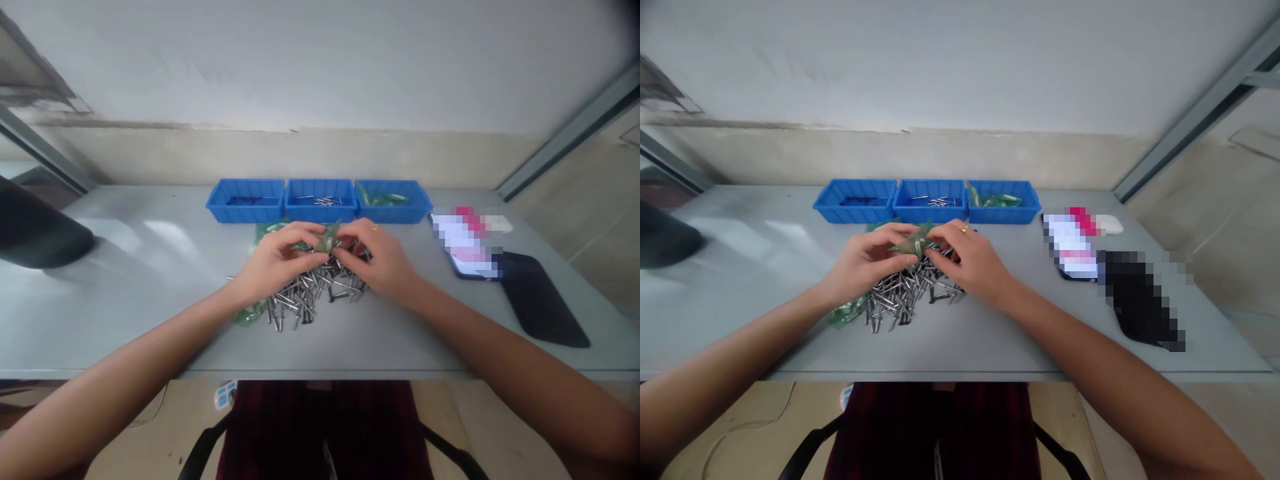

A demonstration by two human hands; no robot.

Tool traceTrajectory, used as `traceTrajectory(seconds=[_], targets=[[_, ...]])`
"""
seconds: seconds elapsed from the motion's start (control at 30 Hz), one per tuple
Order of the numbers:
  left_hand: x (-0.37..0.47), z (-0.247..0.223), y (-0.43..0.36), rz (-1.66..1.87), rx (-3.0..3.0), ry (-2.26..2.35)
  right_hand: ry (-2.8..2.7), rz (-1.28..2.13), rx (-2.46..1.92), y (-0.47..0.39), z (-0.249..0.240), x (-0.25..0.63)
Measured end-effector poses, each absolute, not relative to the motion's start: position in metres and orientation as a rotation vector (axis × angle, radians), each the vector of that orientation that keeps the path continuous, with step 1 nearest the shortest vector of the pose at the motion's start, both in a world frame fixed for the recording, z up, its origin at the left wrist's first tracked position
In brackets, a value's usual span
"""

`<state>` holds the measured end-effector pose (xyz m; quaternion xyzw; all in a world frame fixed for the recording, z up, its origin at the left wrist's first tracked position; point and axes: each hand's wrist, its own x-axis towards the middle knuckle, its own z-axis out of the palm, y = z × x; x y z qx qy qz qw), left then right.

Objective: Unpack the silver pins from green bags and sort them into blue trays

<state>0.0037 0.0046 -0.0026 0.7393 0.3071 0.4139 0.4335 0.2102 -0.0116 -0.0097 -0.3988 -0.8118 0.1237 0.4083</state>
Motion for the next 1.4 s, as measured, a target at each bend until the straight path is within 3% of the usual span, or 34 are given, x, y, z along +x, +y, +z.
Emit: traceTrajectory(seconds=[0.43, 0.77, 0.97, 1.4], targets=[[0.0007, -0.0002, 0.0011, 0.913, 2.018, 0.798, -2.035, 0.466, -1.008, -0.0134, -0.0111, 0.2089], [0.0027, -0.0006, 0.0041, 1.169, 1.811, 0.860, -1.904, 0.633, -1.109, -0.0126, -0.0098, 0.2100], [0.0051, 0.0003, 0.0051, 1.147, 1.731, 0.871, -1.878, 0.750, -1.080, -0.0128, -0.0083, 0.2095], [0.0055, 0.0020, 0.0023, 1.134, 1.770, 0.932, -1.942, 0.647, -1.128, -0.0119, -0.0085, 0.2113]])
